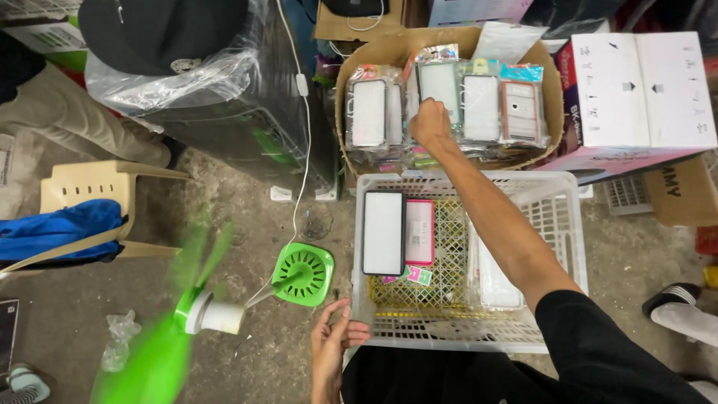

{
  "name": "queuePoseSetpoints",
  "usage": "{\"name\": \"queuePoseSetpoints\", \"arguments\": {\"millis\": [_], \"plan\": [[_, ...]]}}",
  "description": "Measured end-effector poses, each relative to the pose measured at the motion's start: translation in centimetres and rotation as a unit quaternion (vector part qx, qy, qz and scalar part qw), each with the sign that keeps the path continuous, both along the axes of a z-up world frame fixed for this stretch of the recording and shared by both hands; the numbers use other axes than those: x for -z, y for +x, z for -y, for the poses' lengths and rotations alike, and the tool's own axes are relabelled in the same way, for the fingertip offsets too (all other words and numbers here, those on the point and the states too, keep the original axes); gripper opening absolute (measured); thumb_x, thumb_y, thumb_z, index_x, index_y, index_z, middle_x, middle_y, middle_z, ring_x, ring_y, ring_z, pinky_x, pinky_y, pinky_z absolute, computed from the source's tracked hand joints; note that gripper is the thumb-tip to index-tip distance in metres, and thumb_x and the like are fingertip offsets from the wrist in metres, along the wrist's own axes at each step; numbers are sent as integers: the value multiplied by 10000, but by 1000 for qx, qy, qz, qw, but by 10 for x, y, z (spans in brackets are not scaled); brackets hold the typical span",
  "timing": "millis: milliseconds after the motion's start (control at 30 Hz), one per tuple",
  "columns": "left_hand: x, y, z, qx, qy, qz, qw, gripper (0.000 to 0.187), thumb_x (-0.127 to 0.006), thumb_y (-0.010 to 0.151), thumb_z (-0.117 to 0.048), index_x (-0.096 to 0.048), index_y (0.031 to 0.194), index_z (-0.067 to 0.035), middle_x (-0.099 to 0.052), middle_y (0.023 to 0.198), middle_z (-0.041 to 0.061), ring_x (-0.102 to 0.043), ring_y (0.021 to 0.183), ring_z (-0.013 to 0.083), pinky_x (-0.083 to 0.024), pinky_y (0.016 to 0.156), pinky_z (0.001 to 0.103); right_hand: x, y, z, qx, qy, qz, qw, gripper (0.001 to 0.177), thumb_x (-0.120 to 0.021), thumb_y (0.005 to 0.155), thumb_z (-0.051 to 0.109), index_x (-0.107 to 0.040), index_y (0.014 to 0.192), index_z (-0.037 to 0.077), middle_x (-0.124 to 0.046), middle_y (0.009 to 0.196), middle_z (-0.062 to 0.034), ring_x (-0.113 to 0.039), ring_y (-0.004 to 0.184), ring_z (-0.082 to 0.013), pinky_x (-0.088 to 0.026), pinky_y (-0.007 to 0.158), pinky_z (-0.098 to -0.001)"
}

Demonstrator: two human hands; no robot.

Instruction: Sorting and inspecting mobile phone cases and screen protectors in a stockroom area.

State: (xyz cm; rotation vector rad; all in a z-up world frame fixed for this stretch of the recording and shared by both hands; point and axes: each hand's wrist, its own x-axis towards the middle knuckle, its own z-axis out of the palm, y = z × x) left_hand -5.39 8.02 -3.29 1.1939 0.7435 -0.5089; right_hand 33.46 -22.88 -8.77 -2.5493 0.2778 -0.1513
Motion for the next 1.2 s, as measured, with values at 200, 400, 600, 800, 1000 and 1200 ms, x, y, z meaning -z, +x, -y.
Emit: {"name": "queuePoseSetpoints", "arguments": {"millis": [200, 400, 600, 800, 1000, 1200], "plan": [[3, 10, -12, -2, -9, -6, 1000, 419, -623, 949, -242, -616, 1322, -51, -763, 761, 179, -731, 616, 227, -580, 578, 319, 3, 21, 3, 6, -26, -25, 999, 157, -693, 786, 28, -696, 813, -127, -668, 892, -387, -678, 859, -521, -564, 792, -524], [-1, 26, -26, -35, -14, -42, 998, 409, -621, 956, -225, -622, 1319, -37, -762, 787, 189, -731, 637, 237, -580, 599, 328, -16, 28, 7, 103, 456, -19, 884, 261, -626, 925, 19, -509, 1051, -177, -702, 925, -279, -771, 677, -325, -645, 503, -402], [5, 38, -33, -23, -22, -28, 999, 400, -619, 955, -224, -626, 1308, -35, -767, 821, 196, -738, 670, 238, -592, 627, 333, 16, 17, -47, 81, 416, -183, 887, 322, -682, 946, 81, -597, 1088, -196, -710, 1005, -356, -752, 809, -385, -603, 614, -484], [8, 32, -42, -47, -32, -15, 998, 396, -617, 953, -221, -623, 1303, -35, -776, 877, 188, -743, 718, 228, -595, 660, 327, -31, 7, -105, -37, -41, -135, 989, 716, -736, 832, 158, -420, 1423, -92, -368, 1505, -319, -394, 1356, -471, -364, 1154, -596], [10, 31, -49, -56, -13, -55, 997, 402, -617, 957, -232, -618, 1315, -48, -784, 898, 189, -743, 745, 239, -593, 682, 330, 6, 42, -119, -388, -257, -104, 879, 651, -708, 921, 266, -437, 1477, 64, -445, 1535, -180, -239, 1546, -444, -246, 1194, -708], [14, 25, -59, -80, -23, -36, 996, 411, -593, 967, -260, -617, 1311, -38, -775, 917, 185, -752, 767, 235, -596, 698, 332, -16, 42, -91, -375, -411, -170, 813, 524, -561, 961, 447, -486, 1452, 281, -370, 1539, -127, -375, 1382, -426, -410, 1022, -657]]}}
